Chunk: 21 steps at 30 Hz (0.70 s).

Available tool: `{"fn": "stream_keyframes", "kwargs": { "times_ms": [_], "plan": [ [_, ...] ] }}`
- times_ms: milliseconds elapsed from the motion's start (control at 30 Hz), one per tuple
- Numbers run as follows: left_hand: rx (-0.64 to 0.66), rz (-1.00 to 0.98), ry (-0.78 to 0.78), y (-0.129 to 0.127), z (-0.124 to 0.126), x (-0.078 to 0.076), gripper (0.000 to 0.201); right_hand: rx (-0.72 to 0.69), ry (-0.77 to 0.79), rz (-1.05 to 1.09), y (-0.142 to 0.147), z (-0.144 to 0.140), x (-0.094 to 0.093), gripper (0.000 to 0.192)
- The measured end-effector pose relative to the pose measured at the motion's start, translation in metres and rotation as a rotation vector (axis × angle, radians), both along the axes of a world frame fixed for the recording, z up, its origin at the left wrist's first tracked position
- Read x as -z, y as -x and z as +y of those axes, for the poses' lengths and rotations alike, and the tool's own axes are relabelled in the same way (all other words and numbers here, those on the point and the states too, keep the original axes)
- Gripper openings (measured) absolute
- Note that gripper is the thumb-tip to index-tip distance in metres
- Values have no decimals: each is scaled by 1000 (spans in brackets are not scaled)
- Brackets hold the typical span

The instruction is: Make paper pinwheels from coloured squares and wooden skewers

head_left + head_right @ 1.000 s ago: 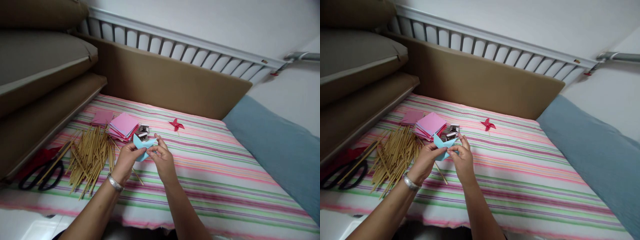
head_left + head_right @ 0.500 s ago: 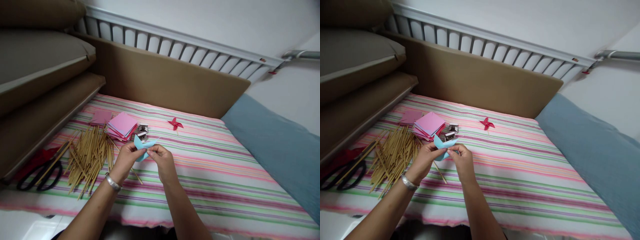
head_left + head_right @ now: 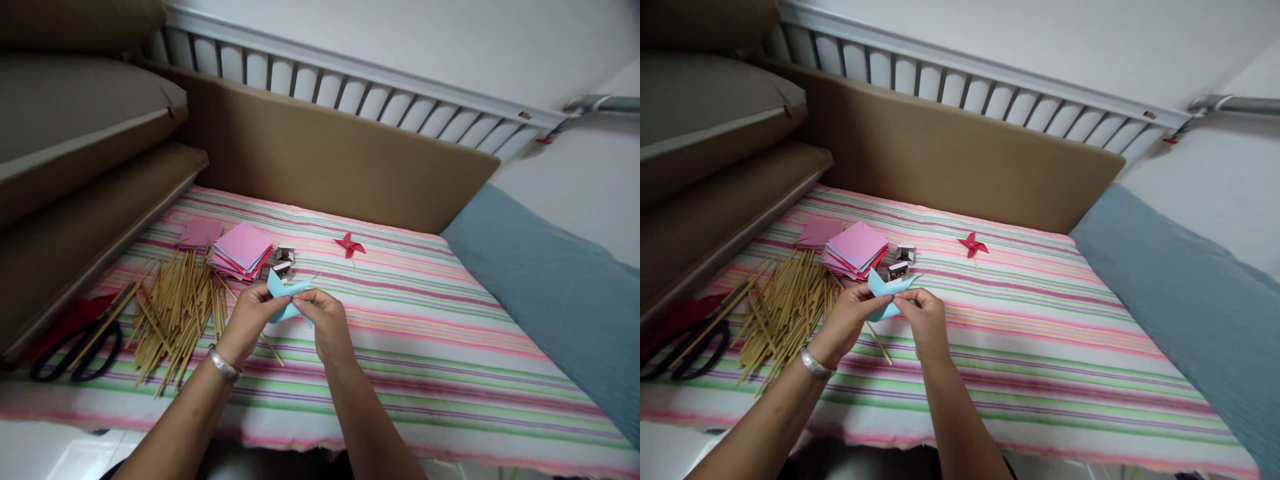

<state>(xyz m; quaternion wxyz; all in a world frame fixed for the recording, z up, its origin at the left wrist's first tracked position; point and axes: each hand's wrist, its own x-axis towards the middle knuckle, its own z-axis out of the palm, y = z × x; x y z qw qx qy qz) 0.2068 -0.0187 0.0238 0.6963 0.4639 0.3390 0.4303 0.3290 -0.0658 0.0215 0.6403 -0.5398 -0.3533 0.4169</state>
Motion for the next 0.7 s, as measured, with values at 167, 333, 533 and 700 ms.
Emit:
{"fn": "stream_keyframes", "kwargs": {
  "times_ms": [167, 333, 533, 700],
  "plan": [
    [13, 2, -1, -1, 0, 4, 22, -5, -1, 30, 0, 0, -1, 6],
    [12, 7, -19, -3, 0, 8, 22, 8, -22, 41, 0, 0, 2, 7],
    [-18, 31, -19, -4, 0, 10, 22, 24, -29, 58, 2, 1, 3, 6],
    [-7, 24, 2, -4, -1, 6, 24, 25, -39, 44, 2, 1, 3, 7]
  ]
}}
